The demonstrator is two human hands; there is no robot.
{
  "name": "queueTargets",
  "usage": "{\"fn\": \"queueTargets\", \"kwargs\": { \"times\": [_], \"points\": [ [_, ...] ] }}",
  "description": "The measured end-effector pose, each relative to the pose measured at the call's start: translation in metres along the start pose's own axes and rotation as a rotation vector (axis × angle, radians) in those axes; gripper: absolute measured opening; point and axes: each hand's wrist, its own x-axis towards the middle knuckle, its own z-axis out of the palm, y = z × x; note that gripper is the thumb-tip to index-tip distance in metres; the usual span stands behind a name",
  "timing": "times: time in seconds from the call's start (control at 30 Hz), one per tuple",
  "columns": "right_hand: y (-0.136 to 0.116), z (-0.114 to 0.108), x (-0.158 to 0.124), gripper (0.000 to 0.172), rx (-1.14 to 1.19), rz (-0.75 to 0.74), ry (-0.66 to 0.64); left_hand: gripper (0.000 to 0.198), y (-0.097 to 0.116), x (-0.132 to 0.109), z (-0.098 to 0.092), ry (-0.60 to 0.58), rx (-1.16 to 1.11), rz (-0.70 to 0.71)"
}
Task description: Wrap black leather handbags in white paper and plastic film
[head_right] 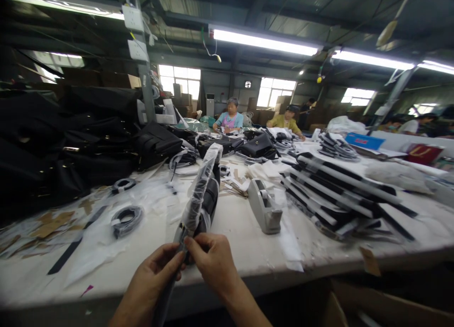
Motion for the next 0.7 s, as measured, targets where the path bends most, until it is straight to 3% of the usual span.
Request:
{"fn": "queueTargets", "kwargs": {
  "times": [0.1,0.2,0.27,0.37,0.47,0.6,0.7],
  "points": [
    [0.008,-0.038,0.004,0.037,-0.080,-0.037,0.096,0.051,0.002,0.000,0.000,0.069,0.068,0.010],
    [0.029,-0.105,0.015,0.035,-0.231,-0.004,0.453,0.052,0.001,-0.001,0.003,0.130,0.096,0.031],
    [0.046,-0.153,0.025,0.039,-0.451,0.089,0.604,0.052,-0.002,-0.002,0.006,0.168,0.081,0.053],
    [0.069,-0.207,0.040,0.040,-0.568,0.316,0.606,0.053,-0.008,-0.001,0.009,0.196,0.060,0.056],
    [0.084,-0.231,0.052,0.036,-0.494,0.405,0.495,0.053,-0.012,0.002,0.007,0.198,0.061,0.050],
    [0.094,-0.234,0.061,0.049,-0.306,0.447,0.381,0.053,-0.013,0.009,-0.003,0.132,0.111,0.045],
    [0.094,-0.234,0.064,0.051,-0.192,0.492,0.394,0.054,-0.014,0.013,-0.008,0.084,0.150,0.030]
  ]
}}
